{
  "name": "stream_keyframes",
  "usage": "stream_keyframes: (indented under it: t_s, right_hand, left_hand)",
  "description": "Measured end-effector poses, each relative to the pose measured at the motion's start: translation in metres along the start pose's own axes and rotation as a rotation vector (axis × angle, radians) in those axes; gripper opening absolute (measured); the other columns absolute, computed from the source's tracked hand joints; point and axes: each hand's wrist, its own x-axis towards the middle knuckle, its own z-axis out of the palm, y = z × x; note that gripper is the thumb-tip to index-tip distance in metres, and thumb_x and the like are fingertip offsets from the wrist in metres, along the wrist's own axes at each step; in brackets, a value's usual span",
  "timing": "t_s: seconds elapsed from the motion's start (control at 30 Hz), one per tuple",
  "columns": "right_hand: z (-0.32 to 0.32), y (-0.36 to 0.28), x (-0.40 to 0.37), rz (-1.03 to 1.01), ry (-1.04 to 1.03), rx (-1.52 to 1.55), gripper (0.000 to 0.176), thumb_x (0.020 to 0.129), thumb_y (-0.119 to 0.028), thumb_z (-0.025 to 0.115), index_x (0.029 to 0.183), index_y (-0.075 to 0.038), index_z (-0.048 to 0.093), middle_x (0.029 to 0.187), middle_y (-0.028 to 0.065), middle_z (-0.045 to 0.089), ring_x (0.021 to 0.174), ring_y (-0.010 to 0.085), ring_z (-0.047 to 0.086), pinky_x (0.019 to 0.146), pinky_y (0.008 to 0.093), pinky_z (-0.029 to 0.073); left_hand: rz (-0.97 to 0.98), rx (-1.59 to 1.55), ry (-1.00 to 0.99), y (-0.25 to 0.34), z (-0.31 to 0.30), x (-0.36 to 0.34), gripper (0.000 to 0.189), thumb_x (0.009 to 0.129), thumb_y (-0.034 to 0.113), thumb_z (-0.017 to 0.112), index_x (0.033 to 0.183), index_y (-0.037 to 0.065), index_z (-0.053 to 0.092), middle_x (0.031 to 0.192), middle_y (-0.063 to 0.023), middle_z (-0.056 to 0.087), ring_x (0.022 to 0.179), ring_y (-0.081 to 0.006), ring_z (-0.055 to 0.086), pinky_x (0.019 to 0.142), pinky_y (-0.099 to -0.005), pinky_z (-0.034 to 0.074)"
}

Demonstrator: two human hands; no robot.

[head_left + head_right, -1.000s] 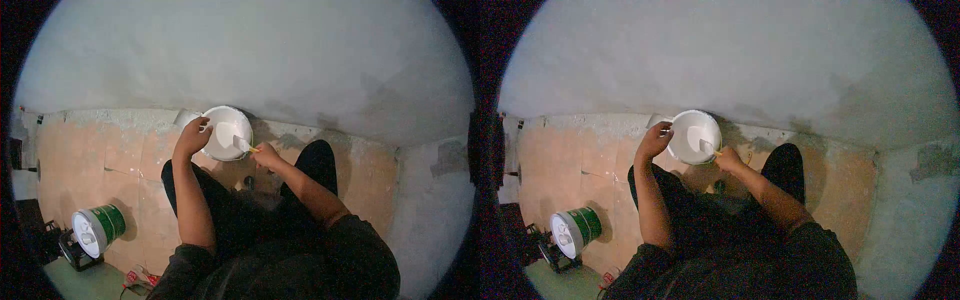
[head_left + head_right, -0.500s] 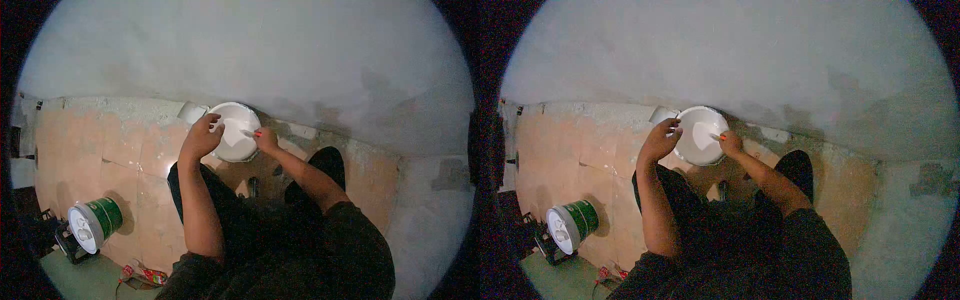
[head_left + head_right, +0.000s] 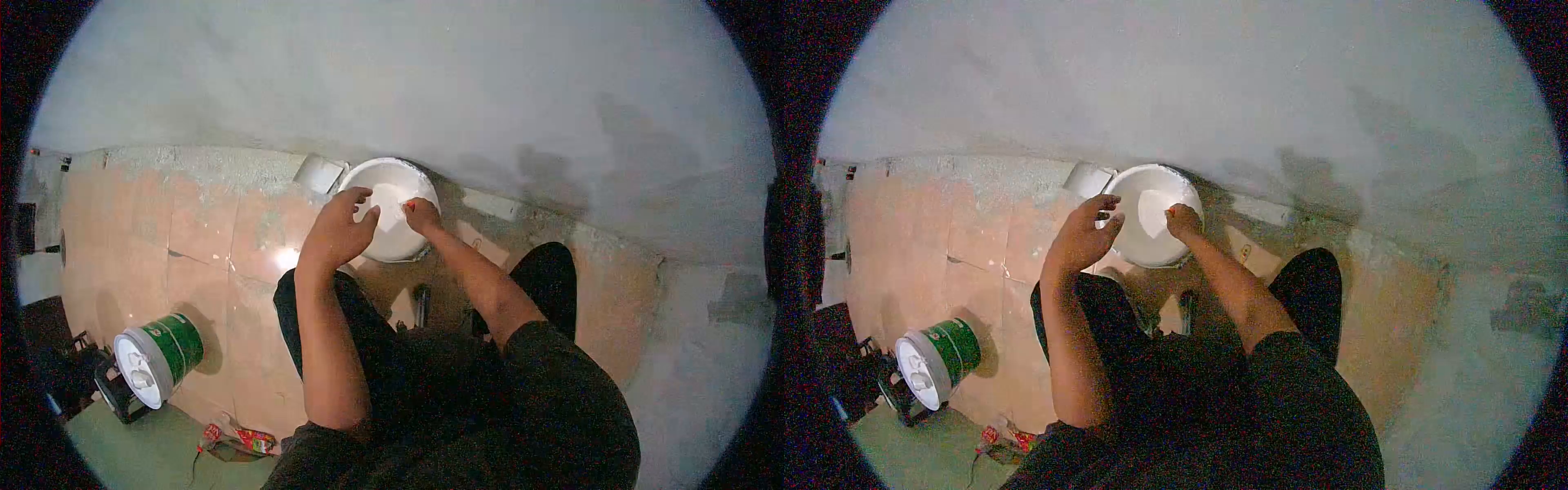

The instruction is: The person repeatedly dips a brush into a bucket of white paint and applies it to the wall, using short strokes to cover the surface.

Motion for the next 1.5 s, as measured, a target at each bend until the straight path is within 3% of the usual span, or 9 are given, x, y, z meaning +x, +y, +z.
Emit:
stream_keyframes:
  t_s: [0.7,0.77,1.13,1.2,1.23,1.27,1.37,1.47,1.5]
  right_hand:
    - [0.031,0.004,0.011,0.067,-0.022,-0.082,0.028,0.086,-0.029,0.057,0.091,-0.003,0.067,0.092,0.0193,0.066,0.09,0.0372,0.063,0.079,0.0467,0.049]
    - [0.035,0.011,0.014,0.029,-0.081,-0.062,0.027,0.086,-0.028,0.058,0.089,-0.003,0.067,0.093,0.0195,0.066,0.09,0.0367,0.063,0.079,0.0464,0.049]
    - [0.038,0.01,0.021,0.066,-0.089,-0.084,0.029,0.087,-0.031,0.057,0.092,-0.005,0.068,0.091,0.0186,0.068,0.09,0.0348,0.065,0.082,0.0442,0.052]
    - [0.019,0.002,0.023,0.05,-0.086,-0.042,0.025,0.084,-0.03,0.058,0.085,-0.006,0.069,0.089,0.0189,0.068,0.087,0.0348,0.066,0.08,0.0443,0.052]
    - [0.022,0.016,0.029,-0.159,-0.02,-0.003,0.026,0.081,-0.03,0.06,0.078,-0.006,0.067,0.085,0.0193,0.068,0.08,0.0357,0.066,0.075,0.0466,0.052]
    - [0.019,0.02,0.035,-0.16,-0.014,-0.004,0.026,0.081,-0.03,0.06,0.078,-0.006,0.067,0.085,0.0193,0.068,0.08,0.0357,0.066,0.075,0.0466,0.052]
    - [-0.003,0.011,0.045,0.02,-0.14,0.142,0.026,0.082,-0.026,0.062,0.075,-0.001,0.065,0.067,0.0136,0.065,0.052,0.0211,0.066,0.049,0.0359,0.05]
    - [-0.045,-0.007,0.03,0.25,-0.241,0.481,0.023,0.082,-0.024,0.059,0.08,-0.002,0.065,0.072,0.0114,0.067,0.053,0.022,0.067,0.042,0.0346,0.046]
    - [-0.065,-0.018,0.018,0.3,-0.266,0.521,0.023,0.083,-0.021,0.057,0.093,-0.001,0.063,0.079,0.01,0.068,0.06,0.0238,0.069,0.04,0.0346,0.043]
  left_hand:
    - [-0.008,0.02,0.002,0.006,0.004,-0.004,0.037,0.086,0.021,0.059,0.114,-0.003,0.058,0.112,-0.027,0.06,0.106,-0.0397,0.058,0.091,-0.0416,0.046]
    - [0.011,0.048,-0.026,0.002,0.007,0.0,0.039,0.087,0.021,0.062,0.119,-0.001,0.057,0.117,-0.0214,0.061,0.106,-0.0322,0.061,0.091,-0.0388,0.048]
    - [0.032,0.107,-0.024,0.007,0.01,0.0,0.039,0.086,0.02,0.062,0.12,0.0,0.057,0.117,-0.0205,0.061,0.105,-0.0323,0.061,0.09,-0.0393,0.049]
    - [0.016,0.09,-0.031,0.008,0.014,0.003,0.039,0.087,0.02,0.062,0.12,0.0,0.057,0.118,-0.0207,0.061,0.105,-0.0324,0.061,0.09,-0.0393,0.049]
    - [-0.006,0.126,-0.029,0.009,0.015,0.004,0.039,0.087,0.019,0.062,0.12,0.0,0.057,0.118,-0.0202,0.061,0.105,-0.0325,0.061,0.09,-0.0391,0.049]
    - [0.0,0.127,-0.027,0.009,0.017,0.005,0.039,0.087,0.019,0.062,0.12,0.0,0.057,0.118,-0.0202,0.061,0.105,-0.0325,0.061,0.09,-0.0391,0.049]
    - [-0.009,0.019,-0.02,0.012,0.016,0.004,0.039,0.086,0.022,0.059,0.115,-0.003,0.058,0.111,-0.0257,0.061,0.105,-0.0385,0.059,0.091,-0.0423,0.046]
    - [0.036,0.065,-0.006,0.009,0.02,0.008,0.039,0.086,0.022,0.059,0.116,-0.003,0.058,0.11,-0.0251,0.062,0.105,-0.0378,0.059,0.091,-0.0418,0.046]
    - [0.03,0.055,-0.029,0.007,0.019,0.009,0.04,0.086,0.022,0.06,0.117,-0.003,0.058,0.11,-0.0244,0.062,0.105,-0.0371,0.059,0.092,-0.0408,0.046]
